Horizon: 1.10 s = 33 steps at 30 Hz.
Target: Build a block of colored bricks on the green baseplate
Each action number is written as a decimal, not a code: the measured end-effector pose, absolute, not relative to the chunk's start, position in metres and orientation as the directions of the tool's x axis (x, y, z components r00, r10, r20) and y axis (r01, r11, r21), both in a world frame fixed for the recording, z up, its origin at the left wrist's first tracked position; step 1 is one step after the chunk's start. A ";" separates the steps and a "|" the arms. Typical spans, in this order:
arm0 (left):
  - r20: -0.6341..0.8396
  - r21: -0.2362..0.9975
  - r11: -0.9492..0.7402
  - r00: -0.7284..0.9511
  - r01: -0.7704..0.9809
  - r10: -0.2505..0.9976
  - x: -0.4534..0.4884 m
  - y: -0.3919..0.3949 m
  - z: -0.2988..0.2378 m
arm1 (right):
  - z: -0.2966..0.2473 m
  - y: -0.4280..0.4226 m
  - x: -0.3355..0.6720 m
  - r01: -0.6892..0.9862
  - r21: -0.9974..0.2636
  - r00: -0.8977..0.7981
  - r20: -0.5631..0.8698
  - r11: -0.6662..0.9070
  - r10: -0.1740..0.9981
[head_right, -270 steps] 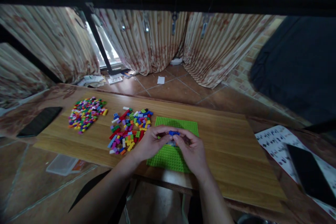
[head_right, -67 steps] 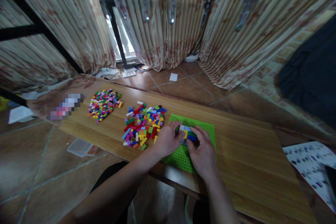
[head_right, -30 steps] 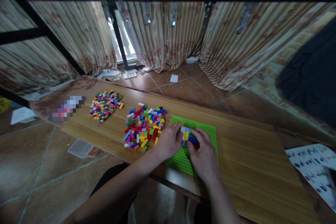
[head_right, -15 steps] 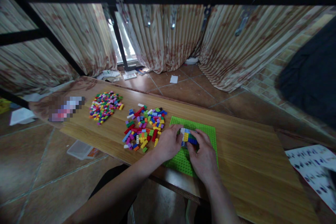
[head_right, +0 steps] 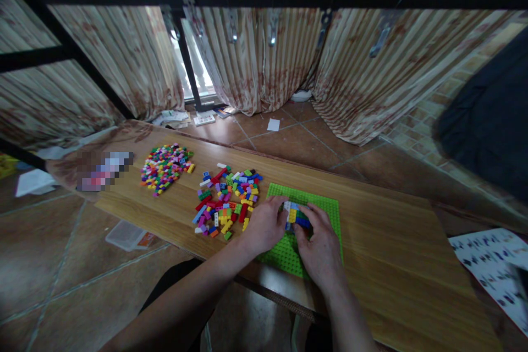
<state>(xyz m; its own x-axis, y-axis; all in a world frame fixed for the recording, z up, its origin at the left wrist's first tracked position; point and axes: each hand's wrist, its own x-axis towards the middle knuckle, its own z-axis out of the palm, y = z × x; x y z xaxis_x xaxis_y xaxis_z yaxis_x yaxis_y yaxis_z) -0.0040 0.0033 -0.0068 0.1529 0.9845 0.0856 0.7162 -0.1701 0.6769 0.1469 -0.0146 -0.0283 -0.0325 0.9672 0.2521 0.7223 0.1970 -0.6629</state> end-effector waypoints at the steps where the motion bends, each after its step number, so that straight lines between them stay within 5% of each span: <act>1: 0.084 0.675 -0.168 0.152 0.718 0.985 -0.004 0.003 -0.007 | -0.028 -0.015 0.147 0.722 -0.662 -0.034 0.257 0.201 0.966; 25: 0.080 0.674 -0.167 0.154 0.719 0.985 -0.004 0.004 -0.008 | -0.027 -0.015 0.147 0.723 -0.661 -0.040 0.246 0.198 0.968; 33: 0.002 0.772 -0.103 0.159 0.628 0.987 -0.014 0.013 -0.001 | -0.028 -0.015 0.151 0.627 -0.757 -0.024 0.216 0.183 0.976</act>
